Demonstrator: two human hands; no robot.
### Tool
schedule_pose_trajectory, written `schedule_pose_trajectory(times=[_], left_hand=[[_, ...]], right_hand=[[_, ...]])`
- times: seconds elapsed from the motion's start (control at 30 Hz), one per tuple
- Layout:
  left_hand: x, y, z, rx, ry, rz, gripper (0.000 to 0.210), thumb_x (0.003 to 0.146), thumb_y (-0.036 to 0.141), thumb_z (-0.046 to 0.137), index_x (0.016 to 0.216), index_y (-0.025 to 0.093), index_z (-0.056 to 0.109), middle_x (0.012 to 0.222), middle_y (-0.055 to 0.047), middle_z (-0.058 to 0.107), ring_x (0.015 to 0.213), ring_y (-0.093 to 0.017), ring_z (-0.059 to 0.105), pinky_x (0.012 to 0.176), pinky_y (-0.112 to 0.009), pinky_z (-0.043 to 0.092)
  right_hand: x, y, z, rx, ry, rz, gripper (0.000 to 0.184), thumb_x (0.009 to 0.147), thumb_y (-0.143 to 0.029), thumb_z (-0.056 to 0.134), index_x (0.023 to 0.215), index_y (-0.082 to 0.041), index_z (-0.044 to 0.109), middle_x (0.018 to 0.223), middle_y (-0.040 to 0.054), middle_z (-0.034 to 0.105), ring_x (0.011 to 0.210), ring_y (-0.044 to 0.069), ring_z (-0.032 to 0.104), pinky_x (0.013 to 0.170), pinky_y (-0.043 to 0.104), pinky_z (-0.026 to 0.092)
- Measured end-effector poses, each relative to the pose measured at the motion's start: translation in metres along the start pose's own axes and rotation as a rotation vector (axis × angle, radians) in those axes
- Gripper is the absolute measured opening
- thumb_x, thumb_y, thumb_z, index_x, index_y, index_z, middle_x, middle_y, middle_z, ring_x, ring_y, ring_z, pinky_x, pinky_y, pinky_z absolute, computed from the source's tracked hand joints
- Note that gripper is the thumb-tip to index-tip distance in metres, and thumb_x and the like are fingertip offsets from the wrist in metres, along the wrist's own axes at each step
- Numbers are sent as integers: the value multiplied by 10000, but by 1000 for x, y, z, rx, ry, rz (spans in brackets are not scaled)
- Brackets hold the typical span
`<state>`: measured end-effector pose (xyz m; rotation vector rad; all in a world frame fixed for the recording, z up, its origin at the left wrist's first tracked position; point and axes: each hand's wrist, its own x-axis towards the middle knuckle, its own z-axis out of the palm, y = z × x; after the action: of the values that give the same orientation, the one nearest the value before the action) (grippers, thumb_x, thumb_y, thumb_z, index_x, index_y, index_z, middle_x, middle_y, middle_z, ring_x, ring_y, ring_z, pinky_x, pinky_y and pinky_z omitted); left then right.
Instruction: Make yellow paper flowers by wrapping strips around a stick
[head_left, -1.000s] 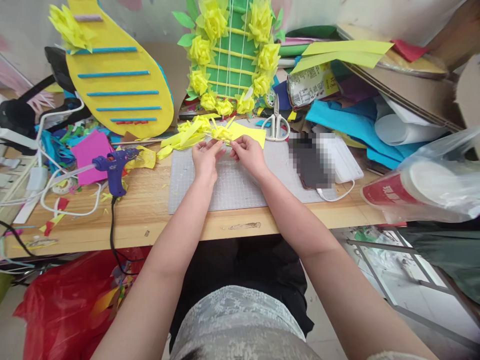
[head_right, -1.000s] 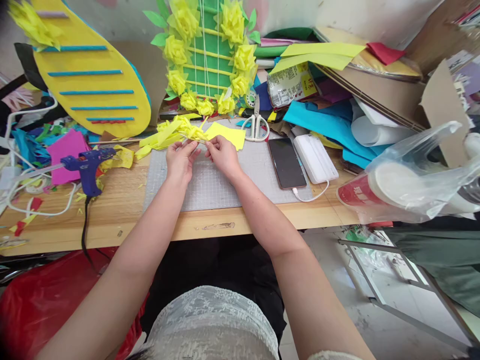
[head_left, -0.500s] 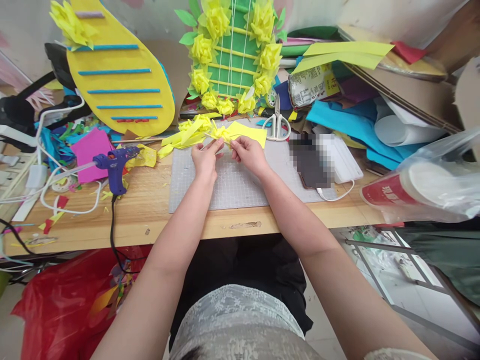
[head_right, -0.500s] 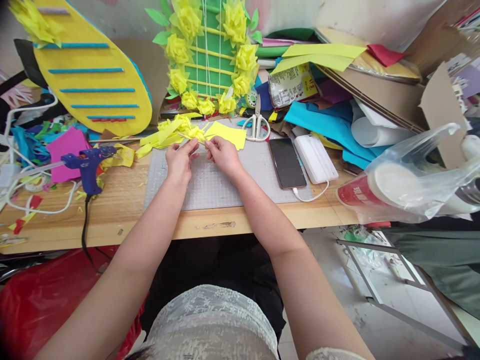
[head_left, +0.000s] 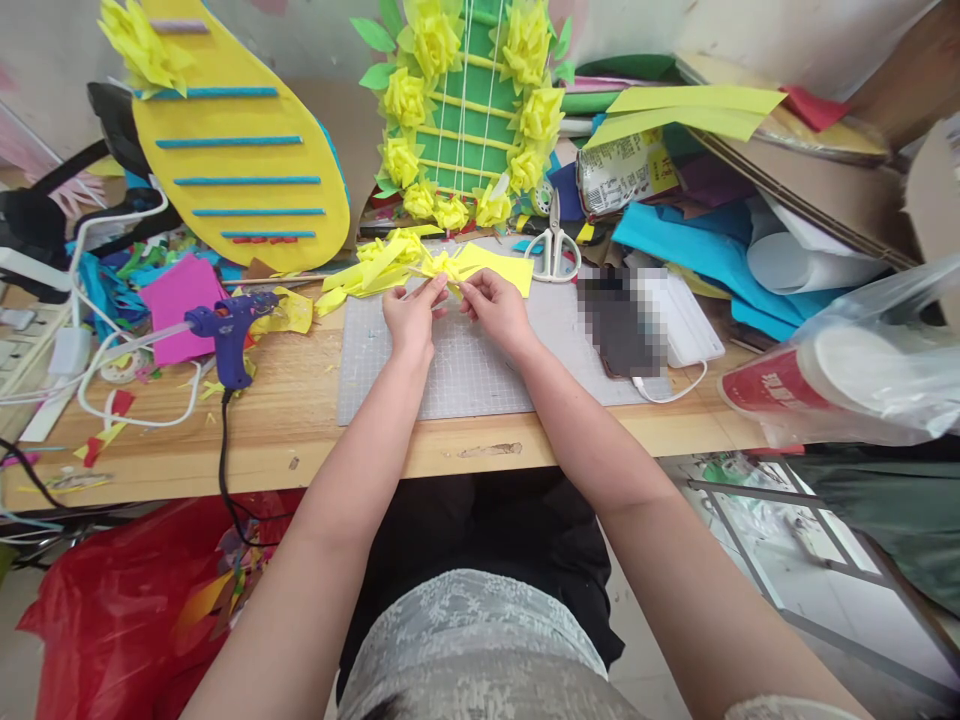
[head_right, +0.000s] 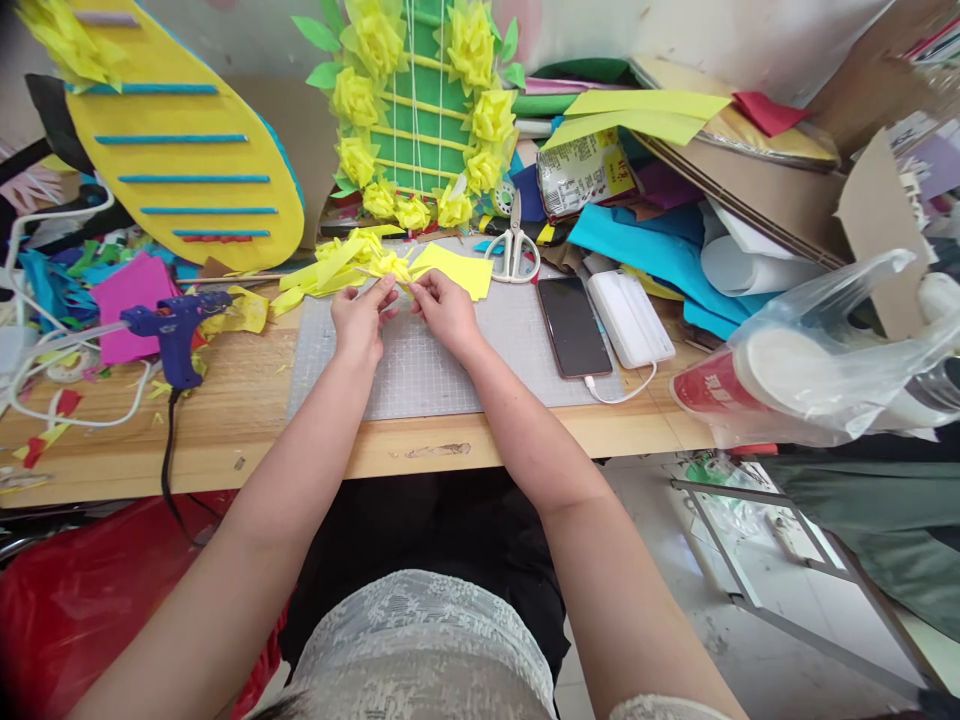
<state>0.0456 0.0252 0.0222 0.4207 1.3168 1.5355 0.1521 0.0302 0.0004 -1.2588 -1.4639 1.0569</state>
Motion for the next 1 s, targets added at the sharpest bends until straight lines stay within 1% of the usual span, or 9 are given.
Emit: schedule_pose_trajectory(times=[0.23, 0.37, 0.43, 0.53, 0.63, 0.7, 0.8, 0.9, 1.0], left_hand=[[-2, 4, -3, 3, -64, 32, 447, 692, 112, 677, 899, 220, 295, 734, 19, 639, 631, -110, 648, 484, -171, 426], [-2, 5, -5, 19, -53, 42, 418, 700, 108, 648, 877, 223, 288, 717, 32, 622, 620, -107, 642, 460, -164, 402], [-1, 6, -7, 57, -18, 38, 428, 685, 105, 657, 867, 223, 288, 672, 55, 593, 563, -89, 607, 432, -156, 364], [2, 6, -9, 94, 48, 26, 461, 655, 89, 677, 824, 226, 270, 571, 101, 507, 452, -51, 485, 390, -151, 274], [3, 7, -10, 84, 73, 15, 484, 650, 88, 682, 782, 232, 239, 531, 125, 448, 405, -31, 384, 389, -159, 207], [3, 6, -10, 79, 81, 12, 489, 646, 90, 688, 777, 232, 238, 546, 125, 461, 406, -25, 377, 410, -161, 218], [3, 3, -10, 90, 78, 35, 490, 632, 101, 710, 789, 227, 263, 579, 115, 499, 438, -27, 426, 463, -162, 289], [5, -2, -11, 126, 35, 98, 463, 636, 124, 719, 801, 222, 297, 602, 94, 545, 453, -37, 462, 491, -167, 346], [8, -5, -13, 173, -4, 155, 411, 664, 187, 710, 811, 217, 327, 637, 64, 597, 428, -39, 459, 482, -176, 371]], right_hand=[[0, 3, -2, -59, -6, -47, 153, 835, -296, 494, 718, -200, 470, 567, -48, 552, 518, 85, 474, 593, 242, 391], [-2, 4, -2, -107, -27, -81, 162, 829, -313, 486, 713, -201, 473, 569, -44, 549, 544, 97, 479, 604, 247, 383], [-3, 4, -1, -135, -38, -79, 170, 828, -323, 480, 710, -200, 477, 570, -41, 551, 545, 102, 478, 599, 249, 376], [-6, 2, 3, -164, -55, -78, 175, 832, -324, 470, 712, -196, 480, 574, -36, 557, 543, 103, 480, 598, 249, 372], [-9, 0, 6, -169, -61, -72, 175, 839, -324, 460, 717, -198, 472, 585, -32, 566, 541, 103, 487, 608, 248, 379], [-11, -1, 7, -182, -55, -61, 186, 843, -339, 461, 720, -200, 465, 605, -25, 581, 556, 107, 503, 619, 251, 384], [-11, -2, 7, -258, -16, -55, 215, 843, -379, 475, 726, -199, 470, 638, -13, 593, 588, 115, 515, 629, 253, 381], [-11, -1, 6, -355, 19, -68, 231, 847, -393, 473, 722, -199, 475, 636, -12, 579, 591, 118, 497, 616, 250, 359], [-10, 0, 5, -424, 15, -88, 219, 857, -374, 461, 724, -201, 476, 632, -10, 574, 595, 124, 491, 609, 250, 342]])
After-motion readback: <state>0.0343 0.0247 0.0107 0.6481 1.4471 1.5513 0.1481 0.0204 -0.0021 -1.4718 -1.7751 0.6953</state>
